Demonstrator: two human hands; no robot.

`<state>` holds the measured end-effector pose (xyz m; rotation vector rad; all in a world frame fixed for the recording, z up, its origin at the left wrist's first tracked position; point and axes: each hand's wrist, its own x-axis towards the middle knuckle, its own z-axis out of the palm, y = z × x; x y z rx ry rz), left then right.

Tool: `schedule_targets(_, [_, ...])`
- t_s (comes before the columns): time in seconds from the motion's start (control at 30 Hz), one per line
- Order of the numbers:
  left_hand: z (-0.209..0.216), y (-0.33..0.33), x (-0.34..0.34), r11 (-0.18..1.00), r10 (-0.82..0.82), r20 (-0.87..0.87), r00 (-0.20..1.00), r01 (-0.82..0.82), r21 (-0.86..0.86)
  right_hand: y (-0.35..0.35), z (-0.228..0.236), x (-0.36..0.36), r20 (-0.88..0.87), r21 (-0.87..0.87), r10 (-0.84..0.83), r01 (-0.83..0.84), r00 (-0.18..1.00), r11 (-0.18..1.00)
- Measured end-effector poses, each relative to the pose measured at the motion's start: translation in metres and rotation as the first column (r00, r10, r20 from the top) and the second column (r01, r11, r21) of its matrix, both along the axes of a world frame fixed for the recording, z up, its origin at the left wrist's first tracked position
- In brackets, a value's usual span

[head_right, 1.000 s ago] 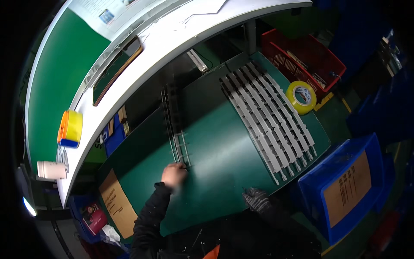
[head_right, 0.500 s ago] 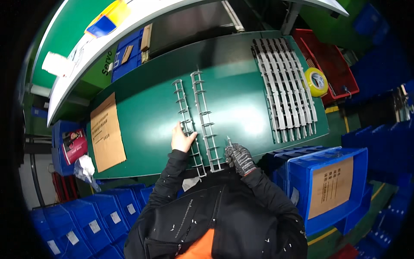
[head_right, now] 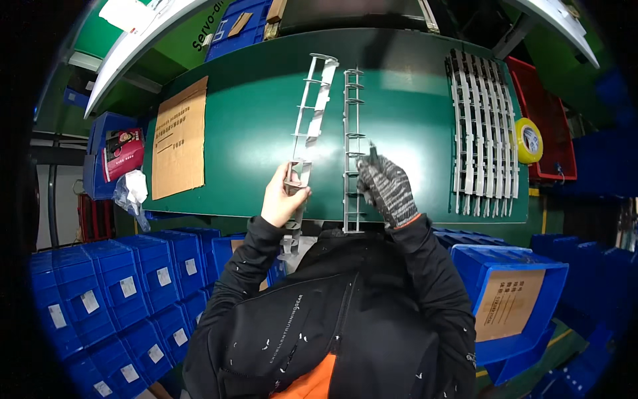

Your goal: The person takes plastic parts from a conveyor, trims their edges and tabs with a handheld blade, and stacks the finished components on the workbench.

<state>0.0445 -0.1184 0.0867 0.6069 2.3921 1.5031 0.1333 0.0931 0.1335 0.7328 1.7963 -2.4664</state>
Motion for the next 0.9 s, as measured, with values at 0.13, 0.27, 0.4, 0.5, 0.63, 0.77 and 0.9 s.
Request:
schedule_targets(0.13, [0.034, -0.005, 0.03, 0.971, -0.231, -0.043, 0.972, 0.228, -0.074, 0.0, 0.018, -0.026, -0.089, -0.092, -0.161, 0.153, 0.983, 0.984])
schedule_targets(0.27, [0.033, -0.017, 0.034, 0.881, -0.47, 0.255, 0.845, 0.469, 0.066, 0.001, 0.012, -0.023, -0.031, -0.134, -0.164, 0.159, 0.986, 0.978])
schedule_targets(0.4, [0.04, -0.029, -0.002, 0.815, -0.547, 0.56, 0.622, 0.242, 0.527, 0.009, 0.012, -0.013, -0.098, -0.291, -0.24, 0.203, 0.966, 0.935])
schedule_targets(0.5, [0.044, -0.005, -0.003, 0.802, -0.563, 0.588, 0.581, 0.214, 0.557, 0.006, 0.019, -0.011, -0.113, -0.262, -0.191, 0.156, 0.975, 0.953])
schedule_targets(0.63, [0.056, 0.025, 0.011, 0.791, -0.587, 0.701, 0.406, 0.105, 0.602, -0.004, 0.026, -0.014, -0.057, -0.161, -0.11, 0.099, 0.992, 0.982])
schedule_targets(0.77, [0.057, 0.016, 0.01, 0.868, -0.456, 0.75, 0.48, 0.052, 0.495, 0.01, 0.018, -0.001, -0.153, 0.348, -0.143, 0.189, 0.978, 0.918])
schedule_targets(0.9, [0.066, 0.014, 0.013, 0.893, -0.419, 0.749, 0.514, 0.083, 0.443, 0.016, 0.021, 0.012, -0.141, 0.655, 0.174, -0.04, 0.975, 0.754])
